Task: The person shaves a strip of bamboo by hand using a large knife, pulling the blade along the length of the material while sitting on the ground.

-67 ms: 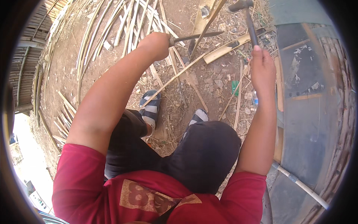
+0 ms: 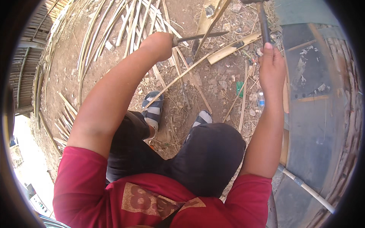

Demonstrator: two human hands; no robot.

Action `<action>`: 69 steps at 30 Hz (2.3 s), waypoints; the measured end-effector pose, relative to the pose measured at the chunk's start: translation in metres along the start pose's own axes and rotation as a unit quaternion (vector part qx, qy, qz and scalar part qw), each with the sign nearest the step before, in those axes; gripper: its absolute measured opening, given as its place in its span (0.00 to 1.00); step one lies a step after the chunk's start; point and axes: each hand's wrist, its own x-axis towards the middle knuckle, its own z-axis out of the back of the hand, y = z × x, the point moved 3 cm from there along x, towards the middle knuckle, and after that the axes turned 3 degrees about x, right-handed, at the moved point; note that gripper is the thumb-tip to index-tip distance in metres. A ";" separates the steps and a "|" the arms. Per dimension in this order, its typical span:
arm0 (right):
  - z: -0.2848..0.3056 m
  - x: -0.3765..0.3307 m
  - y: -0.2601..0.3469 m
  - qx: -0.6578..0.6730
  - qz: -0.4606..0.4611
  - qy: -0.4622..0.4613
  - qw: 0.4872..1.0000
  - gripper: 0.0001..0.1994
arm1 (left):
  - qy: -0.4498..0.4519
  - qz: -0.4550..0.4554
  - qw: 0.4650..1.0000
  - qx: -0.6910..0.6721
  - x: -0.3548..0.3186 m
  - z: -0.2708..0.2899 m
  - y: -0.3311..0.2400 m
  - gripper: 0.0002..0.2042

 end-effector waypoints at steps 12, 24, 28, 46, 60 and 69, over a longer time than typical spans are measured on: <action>-0.004 0.018 -0.035 -0.011 0.019 -0.027 0.999 0.22 | 0.007 0.019 1.000 0.015 0.014 -0.016 0.025 0.18; -0.051 0.009 -0.068 -0.102 -0.026 0.052 0.993 0.23 | 0.012 0.019 1.000 0.005 0.012 -0.025 0.022 0.15; -0.032 0.020 -0.028 0.104 0.021 -0.008 0.994 0.22 | 0.021 0.025 0.999 -0.010 0.020 -0.030 0.027 0.15; -0.081 -0.007 -0.113 -0.227 0.032 0.070 0.971 0.24 | 0.049 0.008 0.998 0.028 0.031 -0.041 0.001 0.20; -0.090 -0.007 -0.116 -0.146 0.045 0.036 0.988 0.23 | 0.054 -0.002 0.998 0.037 0.040 -0.050 0.001 0.17; -0.058 0.035 -0.121 0.064 -0.053 0.029 0.996 0.23 | 0.062 0.030 0.998 0.008 0.043 -0.060 0.015 0.18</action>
